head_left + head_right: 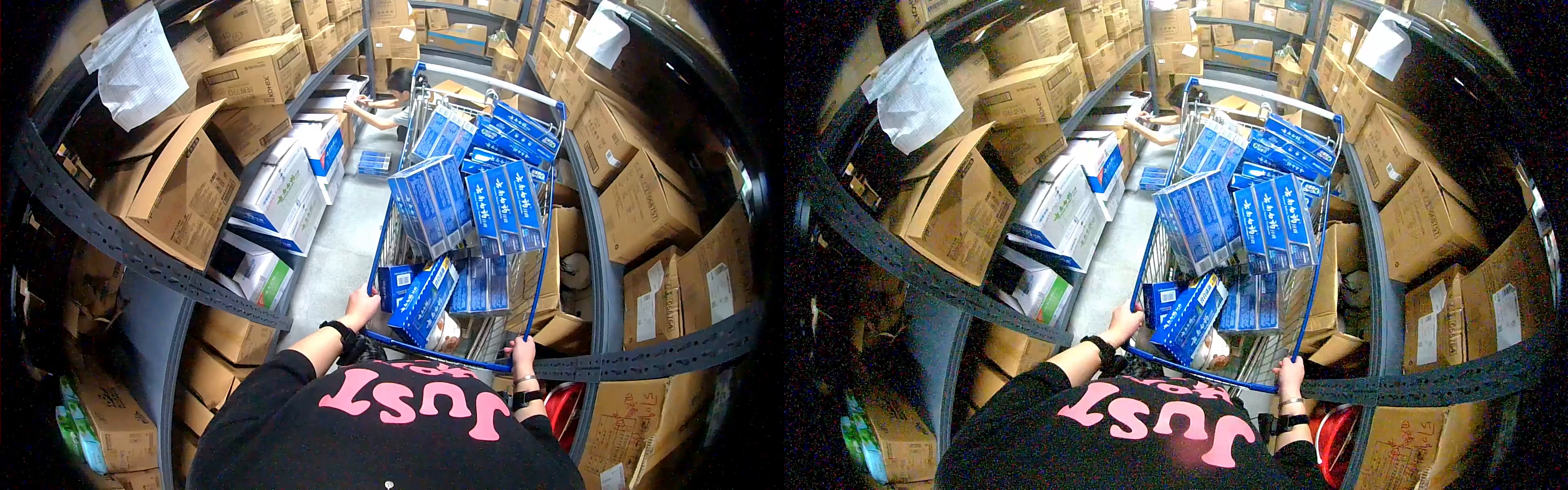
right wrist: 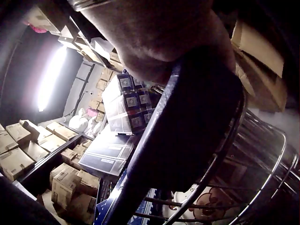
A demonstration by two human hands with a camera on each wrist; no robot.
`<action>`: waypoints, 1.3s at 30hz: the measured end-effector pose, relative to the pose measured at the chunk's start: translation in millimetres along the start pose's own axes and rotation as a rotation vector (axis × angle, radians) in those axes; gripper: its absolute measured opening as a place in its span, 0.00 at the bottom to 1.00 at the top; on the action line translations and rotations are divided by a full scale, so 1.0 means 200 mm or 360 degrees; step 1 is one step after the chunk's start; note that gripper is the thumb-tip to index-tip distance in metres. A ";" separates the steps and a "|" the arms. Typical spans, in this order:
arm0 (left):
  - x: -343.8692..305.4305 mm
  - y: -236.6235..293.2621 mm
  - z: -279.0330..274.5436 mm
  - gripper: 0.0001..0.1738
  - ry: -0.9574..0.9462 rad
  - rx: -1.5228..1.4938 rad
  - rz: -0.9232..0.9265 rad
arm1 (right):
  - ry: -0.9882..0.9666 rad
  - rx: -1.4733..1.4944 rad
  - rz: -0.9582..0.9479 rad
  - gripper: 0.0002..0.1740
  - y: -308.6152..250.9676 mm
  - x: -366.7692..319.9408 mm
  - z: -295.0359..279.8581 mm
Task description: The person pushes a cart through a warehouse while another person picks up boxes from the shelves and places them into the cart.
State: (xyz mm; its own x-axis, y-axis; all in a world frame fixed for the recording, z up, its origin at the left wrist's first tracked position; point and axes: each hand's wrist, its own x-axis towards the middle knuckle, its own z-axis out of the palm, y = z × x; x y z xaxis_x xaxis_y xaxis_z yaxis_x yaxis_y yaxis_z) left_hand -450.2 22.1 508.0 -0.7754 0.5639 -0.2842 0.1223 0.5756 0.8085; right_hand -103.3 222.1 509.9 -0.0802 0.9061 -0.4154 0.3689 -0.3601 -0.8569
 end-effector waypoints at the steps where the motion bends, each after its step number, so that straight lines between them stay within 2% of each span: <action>1: 0.00 0.01 0.00 0.10 -0.0001 0.0003 -0.0004 | 0.0005 -0.0014 0.0006 0.04 0.00 0.00 0.00; 14: 0.00 0.01 -0.01 0.10 -0.0013 -0.0045 0.0013 | -0.0025 0.0032 0.0016 0.03 0.09 0.07 -0.01; 39: 0.00 0.00 -0.01 0.10 0.0010 -0.0008 0.0046 | -0.0037 0.0061 -0.0004 0.06 0.08 0.06 -0.01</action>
State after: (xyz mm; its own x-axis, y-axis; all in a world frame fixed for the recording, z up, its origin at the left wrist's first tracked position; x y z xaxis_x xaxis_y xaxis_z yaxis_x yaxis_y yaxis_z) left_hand -451.1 21.0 509.3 -0.7756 0.5763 -0.2575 0.1415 0.5563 0.8189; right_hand -96.9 228.2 492.3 -0.1028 0.9017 -0.4200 0.3328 -0.3668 -0.8688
